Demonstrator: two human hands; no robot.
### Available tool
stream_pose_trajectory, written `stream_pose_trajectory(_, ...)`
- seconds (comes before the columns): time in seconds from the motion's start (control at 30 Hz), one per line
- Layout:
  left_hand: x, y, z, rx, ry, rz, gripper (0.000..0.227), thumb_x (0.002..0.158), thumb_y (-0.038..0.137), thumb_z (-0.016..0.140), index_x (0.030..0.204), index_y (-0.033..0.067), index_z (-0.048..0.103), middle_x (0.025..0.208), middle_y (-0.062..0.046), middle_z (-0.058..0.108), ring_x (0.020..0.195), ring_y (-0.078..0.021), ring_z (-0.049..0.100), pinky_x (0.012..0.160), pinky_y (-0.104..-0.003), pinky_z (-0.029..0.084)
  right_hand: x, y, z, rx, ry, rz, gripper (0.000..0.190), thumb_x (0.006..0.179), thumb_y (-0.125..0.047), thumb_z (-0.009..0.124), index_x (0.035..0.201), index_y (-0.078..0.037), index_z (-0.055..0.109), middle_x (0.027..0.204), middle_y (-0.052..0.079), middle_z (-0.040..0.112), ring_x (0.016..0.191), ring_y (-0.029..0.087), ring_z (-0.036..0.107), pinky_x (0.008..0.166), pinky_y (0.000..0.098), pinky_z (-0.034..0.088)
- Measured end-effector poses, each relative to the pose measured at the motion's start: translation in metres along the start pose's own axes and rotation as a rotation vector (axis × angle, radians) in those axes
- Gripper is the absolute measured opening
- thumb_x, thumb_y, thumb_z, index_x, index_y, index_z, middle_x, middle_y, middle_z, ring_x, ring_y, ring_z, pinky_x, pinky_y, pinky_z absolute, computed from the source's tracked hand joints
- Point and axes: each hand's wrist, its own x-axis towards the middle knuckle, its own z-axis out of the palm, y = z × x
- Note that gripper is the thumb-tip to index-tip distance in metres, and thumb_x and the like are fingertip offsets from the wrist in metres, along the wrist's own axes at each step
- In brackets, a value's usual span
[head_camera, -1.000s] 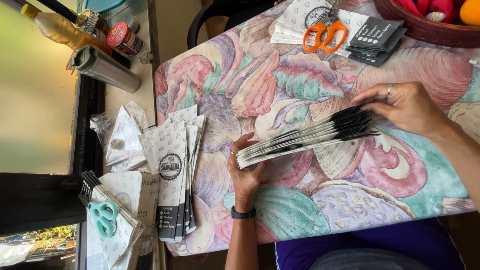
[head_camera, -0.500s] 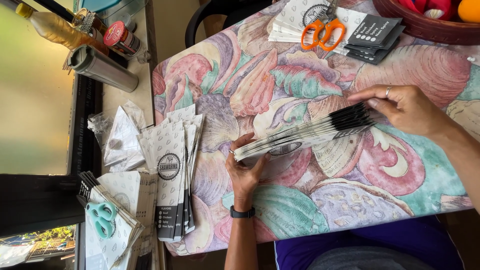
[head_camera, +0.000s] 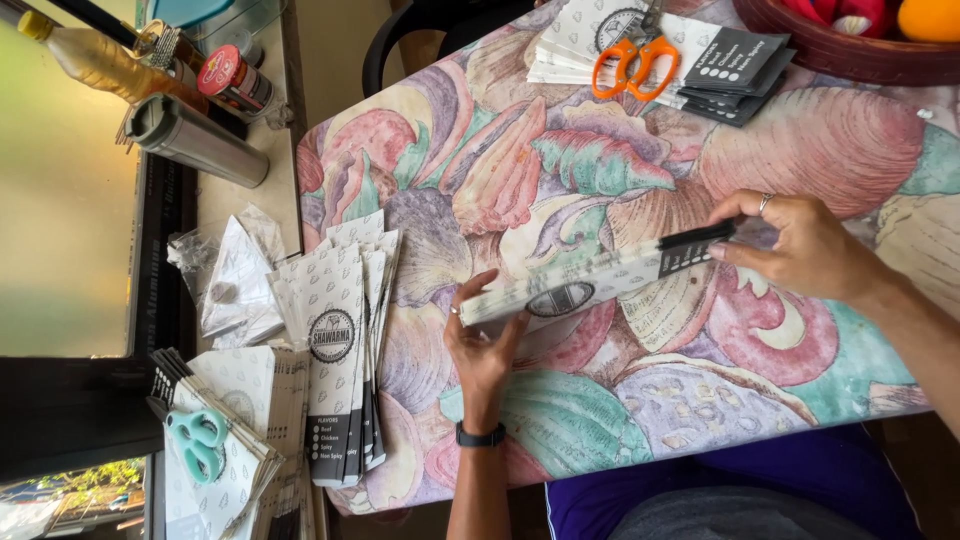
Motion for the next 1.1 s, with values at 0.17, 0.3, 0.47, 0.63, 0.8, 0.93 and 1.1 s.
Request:
stream_pose_trajectory(0.17,-0.007,0.01,0.004,0.137,-0.005,-0.04,0.066,0.073,0.011,0.077,0.135,0.0125,0.055,0.088,-0.001,0.053,0.07,-0.0099,0.05,0.041,-0.023,0.032,-0.012,-0.038,0.014,0.198,0.025,0.003,0.068,0.077,0.01,0.066,0.139,-0.004,0.041,0.139,0.015,0.054,0.075,0.015,0.053,0.066,0.0268,0.044)
stream_pose_trajectory(0.3,-0.013,0.012,0.011,0.2,0.067,-0.09,0.042,0.078,0.006,0.079,0.117,0.0163,0.066,0.072,0.009,0.058,0.046,-0.0026,0.028,0.045,-0.025,0.019,-0.019,-0.058,0.03,0.347,0.026,0.047,0.095,0.08,0.015,0.055,0.159,-0.008,0.006,0.16,0.015,0.033,0.035,0.008,0.03,0.027,0.0178,0.025)
stream_pose_trajectory(0.47,-0.013,0.011,0.011,0.032,0.007,-0.136,0.043,0.084,0.004,0.074,0.126,0.0108,0.065,0.082,-0.002,0.068,0.052,-0.0062,0.049,0.041,-0.023,0.037,-0.022,-0.037,0.02,0.454,0.002,0.086,0.08,0.083,0.014,0.053,0.154,-0.009,0.022,0.154,0.014,0.043,0.046,0.009,0.041,0.03,0.0207,0.038)
stream_pose_trajectory(0.63,-0.021,0.001,0.01,-0.006,0.059,-0.165,0.03,0.08,0.014,0.083,0.108,0.0052,0.074,0.095,-0.012,0.081,0.085,-0.0255,0.08,0.07,-0.037,0.067,-0.033,-0.01,0.021,0.239,0.173,0.109,0.017,0.095,-0.002,0.062,0.111,-0.001,0.056,0.155,0.012,0.052,0.067,0.015,0.065,0.059,0.0263,0.058)
stream_pose_trajectory(0.8,-0.04,0.052,0.001,-0.075,0.013,-0.197,0.059,0.078,0.002,0.083,0.131,0.0119,0.059,0.052,0.008,0.05,0.047,-0.0046,0.041,0.049,-0.023,0.034,-0.071,-0.041,-0.007,0.247,0.226,-0.086,0.03,0.087,-0.001,0.07,0.116,0.004,0.067,0.099,0.014,0.077,0.078,0.019,0.078,0.079,0.0245,0.066)
stream_pose_trajectory(0.93,-0.031,0.121,-0.009,-0.088,-0.044,0.059,0.081,0.079,0.038,0.078,0.145,0.0076,0.042,0.142,-0.018,0.06,0.123,-0.0296,0.065,0.105,-0.044,0.054,-0.09,-0.106,-0.036,0.271,0.331,0.076,0.053,0.079,0.007,0.076,0.13,-0.002,0.068,0.079,0.011,0.067,0.069,0.017,0.069,0.067,0.0223,0.055)
stream_pose_trajectory(1.1,-0.023,0.215,0.035,0.184,-0.414,0.384,0.047,0.093,0.025,0.07,0.132,0.0037,0.055,0.126,-0.017,0.064,0.118,-0.0326,0.068,0.103,-0.042,0.058,-0.1,-0.163,-0.035,0.168,0.328,0.129,0.075,0.063,0.006,0.085,0.131,-0.004,0.054,0.069,0.012,0.073,0.067,0.018,0.074,0.077,0.023,0.05)
